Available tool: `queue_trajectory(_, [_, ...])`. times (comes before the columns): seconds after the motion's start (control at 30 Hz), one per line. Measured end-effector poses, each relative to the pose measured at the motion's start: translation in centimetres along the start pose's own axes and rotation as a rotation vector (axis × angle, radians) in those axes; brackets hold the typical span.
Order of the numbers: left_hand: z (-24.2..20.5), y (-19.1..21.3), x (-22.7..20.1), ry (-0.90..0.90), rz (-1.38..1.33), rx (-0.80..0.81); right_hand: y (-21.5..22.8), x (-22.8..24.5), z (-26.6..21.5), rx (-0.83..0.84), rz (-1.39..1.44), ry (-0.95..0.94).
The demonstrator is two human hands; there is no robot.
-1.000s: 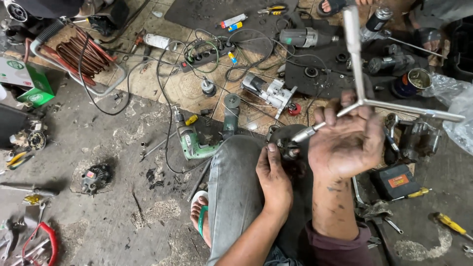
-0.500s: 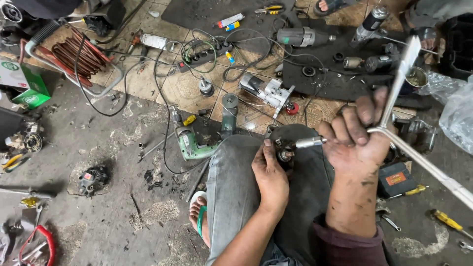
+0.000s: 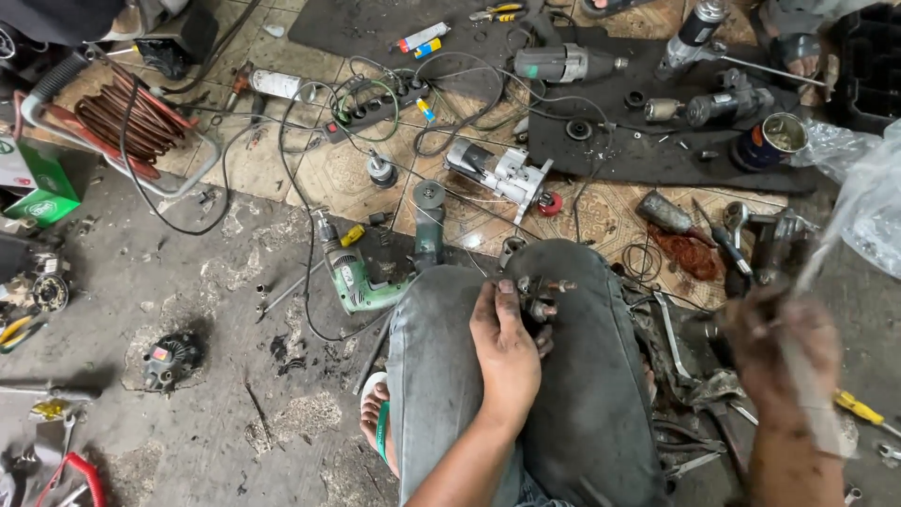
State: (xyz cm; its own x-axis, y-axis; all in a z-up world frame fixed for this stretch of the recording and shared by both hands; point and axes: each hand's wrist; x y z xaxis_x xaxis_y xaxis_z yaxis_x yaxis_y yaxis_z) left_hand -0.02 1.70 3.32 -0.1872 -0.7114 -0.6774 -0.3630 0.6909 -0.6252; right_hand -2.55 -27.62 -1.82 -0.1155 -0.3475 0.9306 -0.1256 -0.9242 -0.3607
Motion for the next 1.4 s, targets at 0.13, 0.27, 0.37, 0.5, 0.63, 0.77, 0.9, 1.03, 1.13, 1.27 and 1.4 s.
queue_trajectory(0.13, [1.2, 0.1, -0.2, -0.113, 0.020, 0.184, 6.7, -8.6, -8.3, -0.493, -0.951, -0.611])
queue_trajectory(0.27, [2.0, -0.3, -1.1, -0.106, 0.146, 0.250, 18.9, -21.8, -17.7, -0.382, -1.356, -0.826])
queue_trajectory(0.37, [1.4, -1.0, -2.5, -0.528, 0.567, 0.427, 20.6, -25.3, -20.4, -0.148, -1.677, -1.062])
queue_trajectory(0.5, [0.6, -1.1, -1.9, -0.949, 0.688, 0.638, 16.5, -21.0, -15.2, -0.065, -1.732, -0.854])
queue_trajectory(0.63, [-2.2, -3.0, -3.3, -1.105, 0.592, 0.881, -4.8, -1.2, -5.9, -0.153, -0.569, -0.137])
queue_trajectory(0.77, [-4.7, -5.3, -5.9, -1.149, 0.567, 0.930, -9.5, 1.2, -3.1, 0.146, -0.252, 0.112])
queue_trajectory(0.9, [-5.2, -4.4, -8.2, -1.171, 0.736, 0.911, -13.6, 1.6, -0.9, 0.211, -0.299, 0.282])
queue_trajectory(1.03, [-6.2, -3.2, -9.5, -1.072, 0.835, 0.796, -17.0, 2.1, 0.1, 0.305, -0.218, 0.307])
queue_trajectory(1.13, [-6.0, -3.5, -10.1, -1.337, 0.700, 0.702, -18.8, 2.6, 0.9, 0.345, -0.162, 0.352])
queue_trajectory(1.27, [-6.9, -4.1, -10.4, -1.381, 0.672, 0.570, -20.8, 3.5, 1.4, 0.356, -0.215, 0.475])
queue_trajectory(1.4, [-7.2, -4.0, -10.3, -1.368, 0.522, 0.565, -21.8, 4.4, 0.8, 0.311, -0.202, 0.446])
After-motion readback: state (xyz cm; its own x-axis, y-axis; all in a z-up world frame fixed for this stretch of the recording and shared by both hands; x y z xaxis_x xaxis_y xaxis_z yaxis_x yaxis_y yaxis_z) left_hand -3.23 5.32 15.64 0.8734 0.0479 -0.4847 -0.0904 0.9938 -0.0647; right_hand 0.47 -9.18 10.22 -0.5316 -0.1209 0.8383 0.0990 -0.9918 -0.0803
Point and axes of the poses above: each hand's wrist, its own z-axis towards the middle knuckle, its own y-axis out of the back of the hand, x = y × z, and after that the axes turned 11 degrees about -z, right-handed
